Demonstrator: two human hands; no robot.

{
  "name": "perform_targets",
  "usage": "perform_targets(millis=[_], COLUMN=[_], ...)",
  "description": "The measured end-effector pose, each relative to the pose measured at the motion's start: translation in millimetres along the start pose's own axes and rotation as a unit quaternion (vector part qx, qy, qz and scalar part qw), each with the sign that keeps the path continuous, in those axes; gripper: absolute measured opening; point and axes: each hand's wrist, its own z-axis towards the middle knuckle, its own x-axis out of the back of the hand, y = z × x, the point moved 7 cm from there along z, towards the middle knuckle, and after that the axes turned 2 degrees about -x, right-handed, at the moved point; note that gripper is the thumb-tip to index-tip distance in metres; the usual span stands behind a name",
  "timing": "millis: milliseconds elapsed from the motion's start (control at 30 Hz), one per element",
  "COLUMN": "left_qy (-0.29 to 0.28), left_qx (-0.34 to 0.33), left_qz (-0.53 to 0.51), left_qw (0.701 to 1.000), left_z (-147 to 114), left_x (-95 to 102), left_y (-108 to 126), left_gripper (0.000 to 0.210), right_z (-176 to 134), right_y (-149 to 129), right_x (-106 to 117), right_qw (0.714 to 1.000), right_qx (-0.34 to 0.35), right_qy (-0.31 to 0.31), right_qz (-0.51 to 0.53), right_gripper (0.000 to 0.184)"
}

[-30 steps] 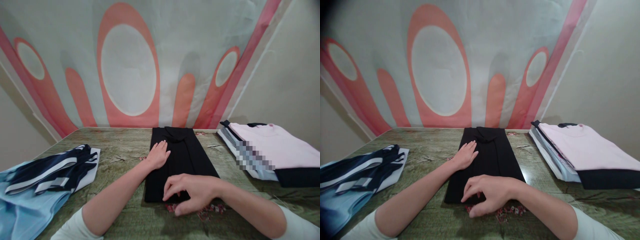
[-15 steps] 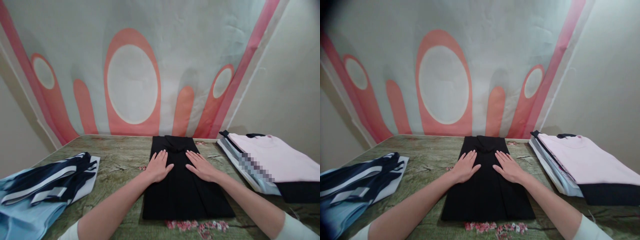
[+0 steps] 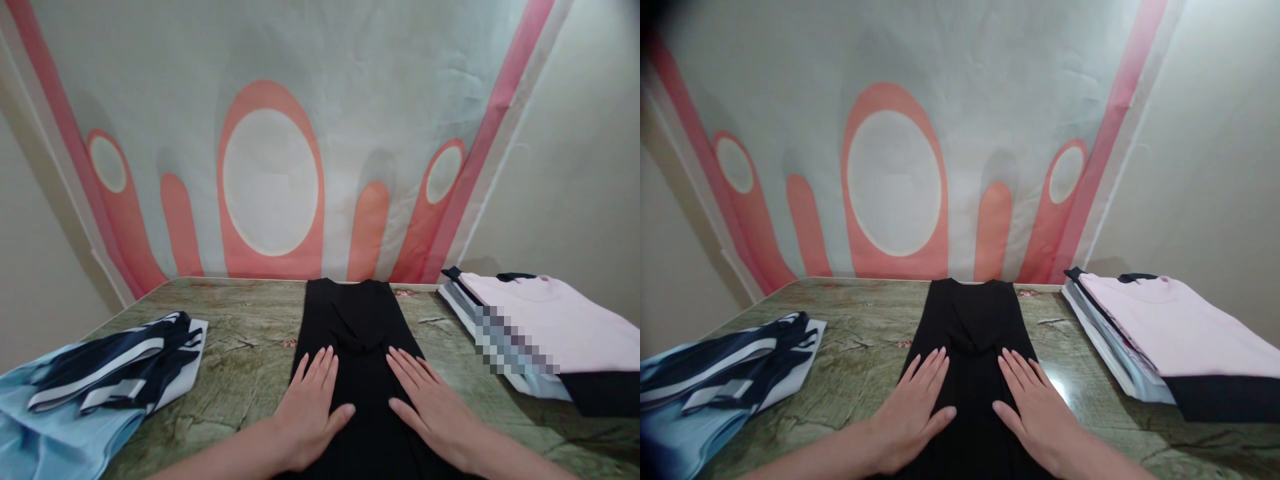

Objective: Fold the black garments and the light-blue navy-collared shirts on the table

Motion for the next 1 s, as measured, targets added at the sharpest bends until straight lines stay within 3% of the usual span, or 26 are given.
perform_targets(millis=[100,167,267,433,600,733,900,1000], left_qy=[-0.035,-0.03,0.01,0.056,0.082,0.081,0.074,0.111], left_qx=[-0.006,-0.001,0.021,0.02,0.016,0.025,0.04,0.048], left_qz=[-0.039,-0.048,-0.026,0.032,0.042,0.025,0.031,0.057], left_qw=[0.999,0.998,0.999,0.998,0.996,0.996,0.996,0.991], left_z=[-10.9,-2.2,33.7,108.0,148.3,156.8,158.7,160.1], left_x=[1.7,4.3,9.1,11.8,11.3,5.7,7.7,18.1], left_y=[1.2,-11.7,-49.2,-111.5,-147.6,-162.0,-161.8,-157.7], left_gripper=[0.069,0.068,0.068,0.061,0.06,0.067,0.075,0.072], right_z=[-4.0,9.9,52.3,135.8,176.4,176.9,178.6,185.9], right_y=[3.8,16.0,36.4,67.3,94.2,102.5,107.8,114.1], right_x=[9.1,19.9,31.4,17.2,1.3,-7.0,-7.4,-4.8], right_qw=[0.999,0.998,0.998,0.999,0.998,0.997,0.995,0.992], right_qx=[-0.014,-0.035,-0.035,-0.029,-0.067,-0.075,-0.1,-0.123], right_qy=[-0.013,0.006,0.044,0.014,0.006,0.01,0.002,0.008], right_qz=[0.031,0.045,0.036,0.012,-0.007,-0.001,-0.004,0.0], right_gripper=[0.062,0.061,0.067,0.071,0.073,0.073,0.077,0.078])
